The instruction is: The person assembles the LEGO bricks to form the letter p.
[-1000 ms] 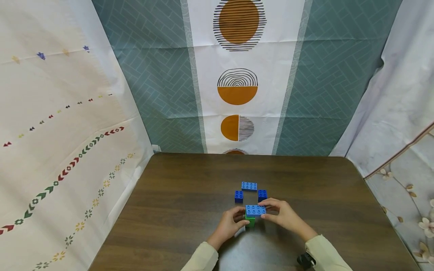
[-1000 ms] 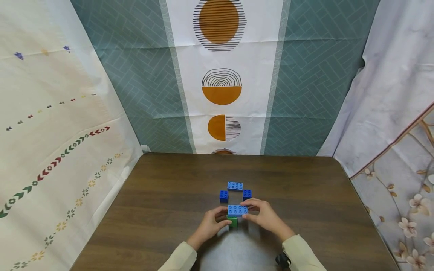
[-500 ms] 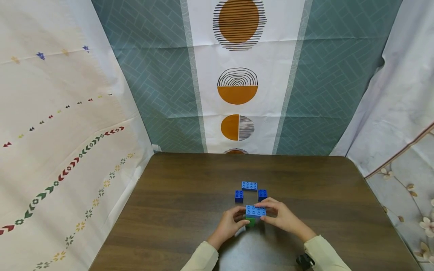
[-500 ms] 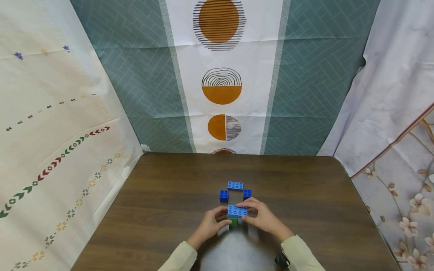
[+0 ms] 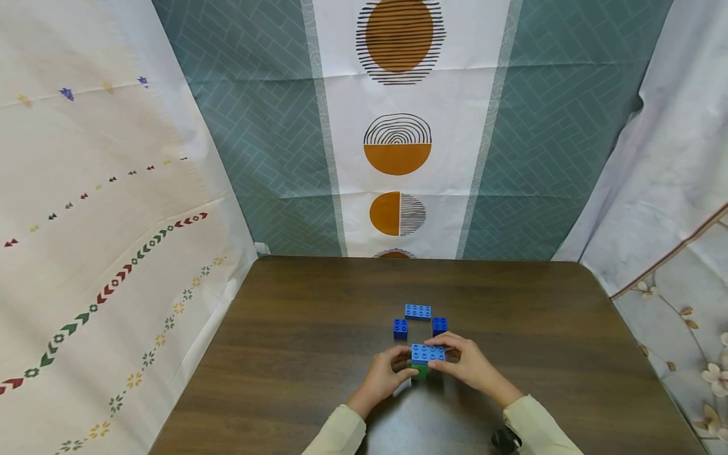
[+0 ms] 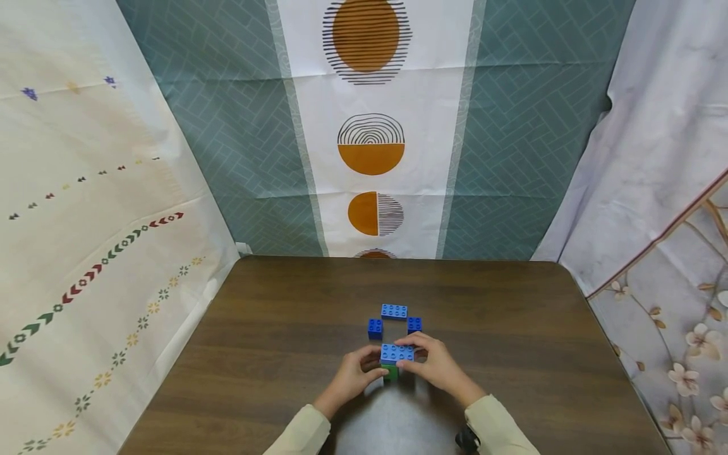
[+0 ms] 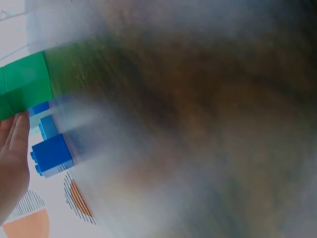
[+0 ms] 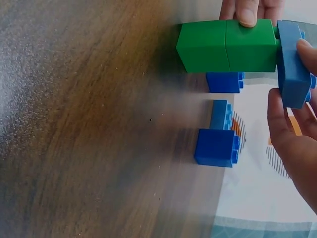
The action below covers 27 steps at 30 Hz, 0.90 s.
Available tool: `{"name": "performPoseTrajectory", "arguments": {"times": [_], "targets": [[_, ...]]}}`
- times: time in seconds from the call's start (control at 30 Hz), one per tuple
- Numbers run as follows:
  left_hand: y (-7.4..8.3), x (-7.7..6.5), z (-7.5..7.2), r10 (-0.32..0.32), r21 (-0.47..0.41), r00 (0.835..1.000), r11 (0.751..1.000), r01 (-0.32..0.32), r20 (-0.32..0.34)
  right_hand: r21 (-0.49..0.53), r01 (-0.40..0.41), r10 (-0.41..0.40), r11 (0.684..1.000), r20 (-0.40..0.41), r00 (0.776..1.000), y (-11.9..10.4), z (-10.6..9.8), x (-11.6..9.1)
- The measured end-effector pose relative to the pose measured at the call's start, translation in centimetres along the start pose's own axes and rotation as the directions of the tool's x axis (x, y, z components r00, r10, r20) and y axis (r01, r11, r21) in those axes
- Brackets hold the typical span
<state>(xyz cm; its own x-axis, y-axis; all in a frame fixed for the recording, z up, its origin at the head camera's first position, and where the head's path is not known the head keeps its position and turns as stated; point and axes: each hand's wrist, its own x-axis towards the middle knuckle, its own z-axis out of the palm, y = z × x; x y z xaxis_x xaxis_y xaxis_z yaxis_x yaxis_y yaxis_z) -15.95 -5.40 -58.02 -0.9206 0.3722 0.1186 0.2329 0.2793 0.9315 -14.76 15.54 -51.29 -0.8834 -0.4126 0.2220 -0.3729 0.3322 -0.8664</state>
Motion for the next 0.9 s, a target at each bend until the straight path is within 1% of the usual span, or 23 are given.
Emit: {"name": "performPoseTrajectory", "arguments": {"times": [0.2, 0.37, 0.57, 0.73, 0.9], "targets": [[0.2, -0.1, -0.2, 0.005, -0.001, 1.000, 1.000, -0.005, 0.005, -0.043, 0.014, -0.012, 0.999, 0.034, 0.999, 2.1, 0.0, 0.3], [0.3, -0.2, -0.3, 0.025, -0.017, 1.000, 1.000, -0.025, 0.005, -0.033, -0.006, 0.008, 0.999, 0.052, 0.999, 2.4, -0.1, 0.3], [0.1, -0.2, -0.3, 0.016, 0.004, 1.000, 1.000, -0.016, 0.009, -0.028, -0.018, 0.020, 0.999, 0.039, 0.999, 2.7, -0.1, 0.2], [0.2, -0.2, -0.4, 0.003, 0.009, 1.000, 1.000, -0.003, 0.011, -0.041, -0.022, 0.024, 0.999, 0.053, 0.998, 2.3, 0.0, 0.2], [0.3, -0.1, -0.4, -0.005, 0.002, 1.000, 1.000, 0.005, 0.011, -0.046, 0.019, -0.015, 0.999, 0.069, 0.997, 0.5, -0.3, 0.3]]}}
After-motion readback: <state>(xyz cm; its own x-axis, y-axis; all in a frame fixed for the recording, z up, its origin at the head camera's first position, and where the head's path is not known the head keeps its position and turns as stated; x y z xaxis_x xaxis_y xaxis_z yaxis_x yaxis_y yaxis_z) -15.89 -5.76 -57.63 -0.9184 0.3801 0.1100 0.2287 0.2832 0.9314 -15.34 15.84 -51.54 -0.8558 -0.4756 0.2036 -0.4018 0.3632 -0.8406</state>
